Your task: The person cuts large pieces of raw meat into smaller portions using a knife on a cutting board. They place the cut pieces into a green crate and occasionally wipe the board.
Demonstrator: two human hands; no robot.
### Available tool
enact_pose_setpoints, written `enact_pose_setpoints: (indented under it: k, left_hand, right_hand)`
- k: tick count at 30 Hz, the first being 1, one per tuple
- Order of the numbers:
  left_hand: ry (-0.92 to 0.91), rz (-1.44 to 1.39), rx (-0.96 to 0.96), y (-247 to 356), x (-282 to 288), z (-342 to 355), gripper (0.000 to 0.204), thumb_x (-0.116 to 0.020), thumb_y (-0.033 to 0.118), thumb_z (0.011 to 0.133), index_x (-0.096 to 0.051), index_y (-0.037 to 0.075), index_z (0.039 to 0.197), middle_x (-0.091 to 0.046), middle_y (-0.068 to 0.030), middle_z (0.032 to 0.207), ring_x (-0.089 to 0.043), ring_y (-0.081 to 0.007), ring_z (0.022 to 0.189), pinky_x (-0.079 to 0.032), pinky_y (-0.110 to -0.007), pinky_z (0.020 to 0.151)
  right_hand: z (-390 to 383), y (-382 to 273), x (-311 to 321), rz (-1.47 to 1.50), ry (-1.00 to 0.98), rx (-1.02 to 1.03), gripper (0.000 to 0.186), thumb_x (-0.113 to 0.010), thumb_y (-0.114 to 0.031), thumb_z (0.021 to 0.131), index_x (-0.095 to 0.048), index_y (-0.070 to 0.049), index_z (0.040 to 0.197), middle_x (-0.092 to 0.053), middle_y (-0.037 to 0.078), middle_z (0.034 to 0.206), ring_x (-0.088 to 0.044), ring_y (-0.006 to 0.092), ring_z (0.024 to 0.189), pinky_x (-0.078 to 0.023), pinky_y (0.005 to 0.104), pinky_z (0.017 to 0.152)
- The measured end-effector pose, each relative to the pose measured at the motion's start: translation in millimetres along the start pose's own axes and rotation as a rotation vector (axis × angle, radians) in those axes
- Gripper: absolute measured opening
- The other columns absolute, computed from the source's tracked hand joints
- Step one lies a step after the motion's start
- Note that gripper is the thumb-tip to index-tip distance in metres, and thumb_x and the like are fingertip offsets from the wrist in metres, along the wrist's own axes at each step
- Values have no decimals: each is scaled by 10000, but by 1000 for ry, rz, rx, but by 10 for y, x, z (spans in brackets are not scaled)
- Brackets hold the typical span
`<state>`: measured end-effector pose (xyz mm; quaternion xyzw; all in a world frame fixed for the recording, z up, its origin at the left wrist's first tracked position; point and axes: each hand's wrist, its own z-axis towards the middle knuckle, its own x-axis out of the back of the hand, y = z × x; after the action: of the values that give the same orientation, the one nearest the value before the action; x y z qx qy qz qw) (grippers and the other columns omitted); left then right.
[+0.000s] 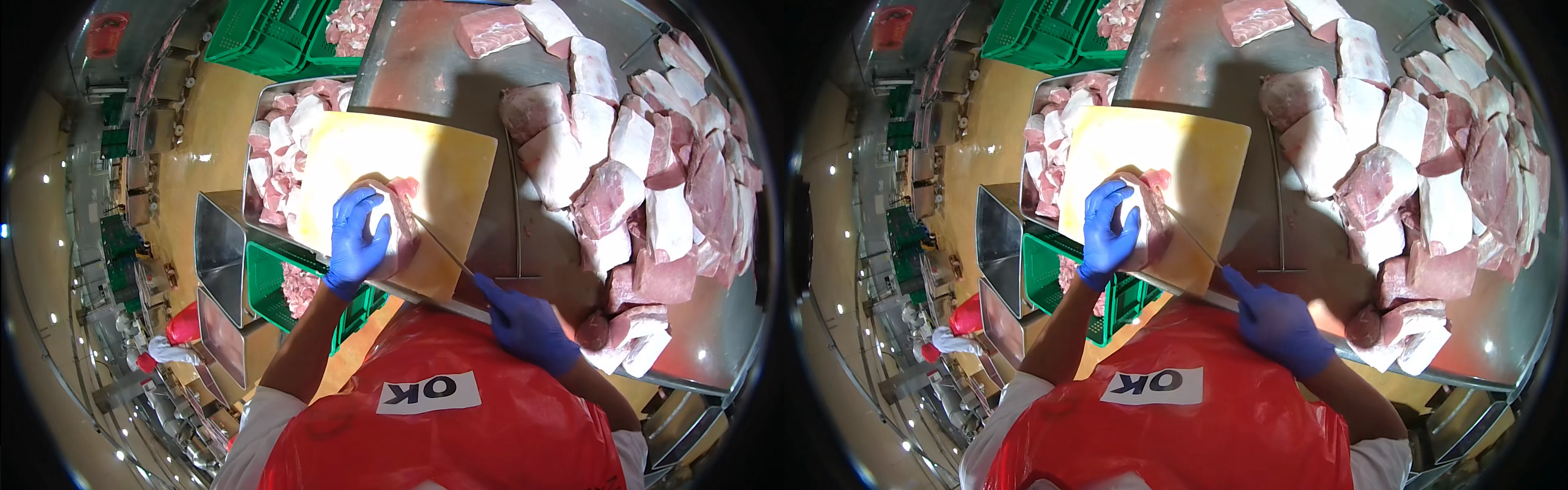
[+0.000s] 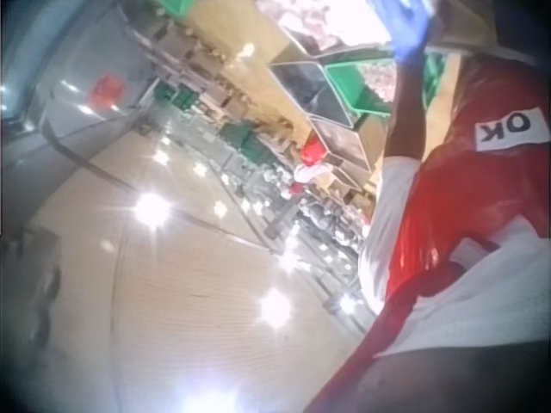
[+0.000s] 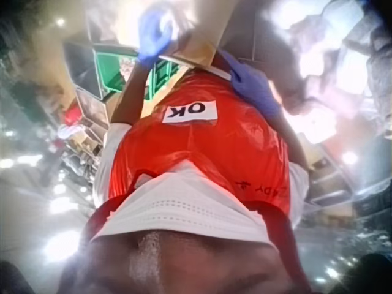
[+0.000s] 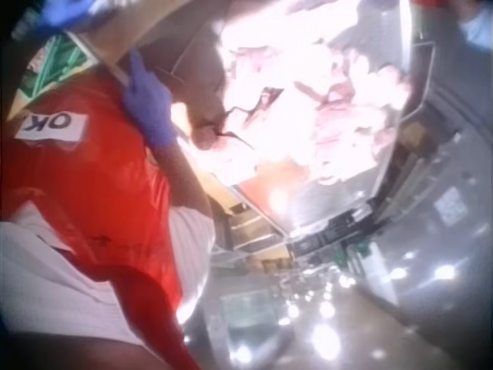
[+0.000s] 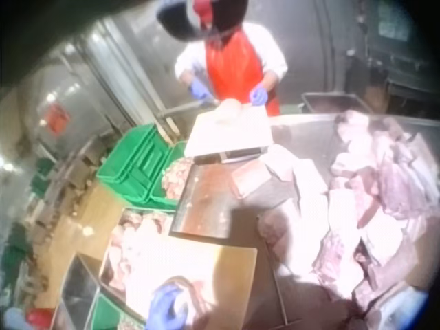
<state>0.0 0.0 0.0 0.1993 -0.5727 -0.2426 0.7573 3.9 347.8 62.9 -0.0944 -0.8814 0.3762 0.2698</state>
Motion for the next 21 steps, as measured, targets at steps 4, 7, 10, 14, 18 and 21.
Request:
enact_pose_setpoints:
  k: [4, 7, 10, 14, 18, 21]
  left_hand:
    - [-19, 99, 1, 104, 447, 312, 289, -806, 138, 899, -735, 41, 1162, -721, -174, 1156, -666, -360, 1087, -533, -465, 995]
    - [-351, 347, -118, 204, 153, 725, 291, -816, 251, 881, -723, 57, 1076, -751, -152, 1001, -699, -375, 1021, -563, -483, 881]
    - [-686, 509, -121, 433, -20, 922, 264, -820, 266, 828, -696, 74, 959, -742, -148, 941, -710, -365, 977, -582, -495, 840]
    - [-614, 688, -369, 360, -358, 593, 147, -717, 185, 877, -708, 66, 963, -734, -177, 911, -728, -355, 864, -599, -433, 775]
    - [-678, 220, -387, 538, -278, -242, 305, -581, 271, 1083, -700, 41, 920, -738, -134, 855, -730, -350, 845, -556, -465, 776]
    - [-793, -279, -11, 712, 277, -523, 260, -607, 269, 1074, -759, 62, 1034, -758, -105, 917, -736, -285, 866, -564, -407, 809]
  right_hand:
    - [-157, 257, -47, 194, 207, 243, 578, -667, -119, 952, -580, -137, 1524, -765, 228, 1171, -751, 416, 1042, -615, 476, 887]
    - [-372, 468, 89, 226, 436, 208, 575, -653, -79, 964, -579, -126, 1532, -769, 218, 1189, -770, 343, 1038, -607, 425, 901]
    - [-480, 446, 75, 335, 589, 36, 601, -632, -32, 998, -536, -122, 1584, -792, 158, 1188, -724, 137, 904, -571, 304, 858]
    - [-598, 405, -138, 577, 673, -30, 600, -609, -6, 1015, -532, -136, 1596, -764, 56, 1136, -592, 73, 812, -534, 251, 786]
    - [-720, 303, -366, 739, 688, -150, 617, -606, -2, 1021, -524, -154, 1613, -721, -30, 1092, -535, 38, 768, -504, 225, 722]
    - [-633, 428, -629, 700, 684, -138, 591, -625, -18, 1014, -556, -139, 1588, -714, -50, 1070, -467, 16, 728, -445, 213, 647]
